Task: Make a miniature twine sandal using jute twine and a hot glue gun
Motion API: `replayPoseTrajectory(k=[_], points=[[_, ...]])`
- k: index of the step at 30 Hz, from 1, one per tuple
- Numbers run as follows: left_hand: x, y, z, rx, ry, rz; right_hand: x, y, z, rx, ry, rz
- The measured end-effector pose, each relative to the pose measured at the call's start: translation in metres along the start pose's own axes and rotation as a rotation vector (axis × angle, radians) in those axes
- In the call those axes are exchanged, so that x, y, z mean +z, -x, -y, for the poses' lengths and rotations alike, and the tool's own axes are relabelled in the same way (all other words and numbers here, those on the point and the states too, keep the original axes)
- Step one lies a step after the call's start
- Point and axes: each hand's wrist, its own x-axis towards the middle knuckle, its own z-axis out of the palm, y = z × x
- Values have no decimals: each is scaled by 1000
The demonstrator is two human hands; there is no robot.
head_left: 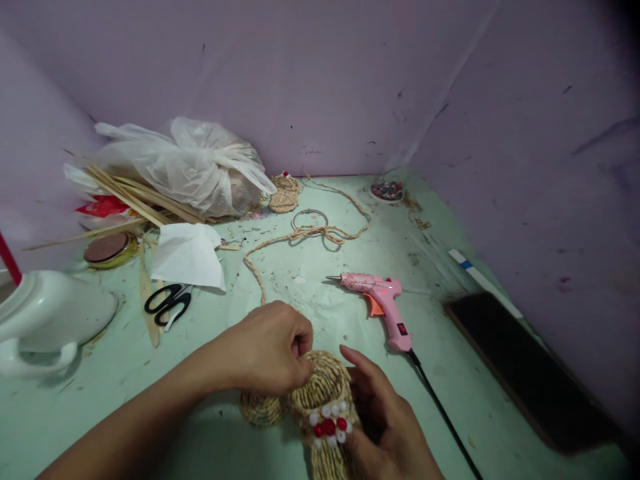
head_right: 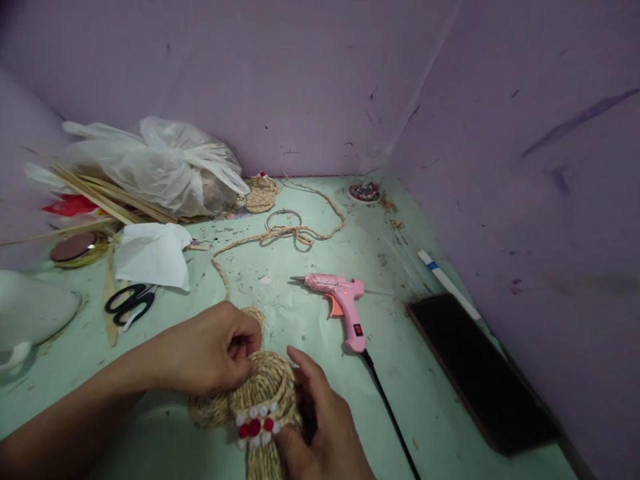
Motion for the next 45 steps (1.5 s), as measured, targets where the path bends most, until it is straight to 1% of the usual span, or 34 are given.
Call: replayPoseTrajectory(k=[9, 14, 21, 29, 32, 35, 37, 41, 45], points=[[-2, 4, -2, 6, -17, 0, 0, 1, -3, -20, -10, -26], [-3, 6, -4, 0, -16, -5, 0, 2, -5, -3, -13, -18], [-3, 7, -6, -22, -45, 13, -1, 2, -6, -46, -11, -30], [-1, 9, -10, -29, -168, -49, -1, 4, -7, -66, 28, -41], [-4, 13, -17, -43, -189, -30, -3, 5, -9, -54, 6, -47], [-8, 19, -24, -69, -213, 14, -4, 7, -10, -25, -23, -58], [-11, 21, -27, -71, -226, 17, -3, 7, -9, -4, -46, -67], [-14, 20, -25, -51, -190, 23, 0, 6, -7, 26, -87, -90], [-14, 19, -23, -59, -154, 26, 0, 7, -6, 42, -89, -108]])
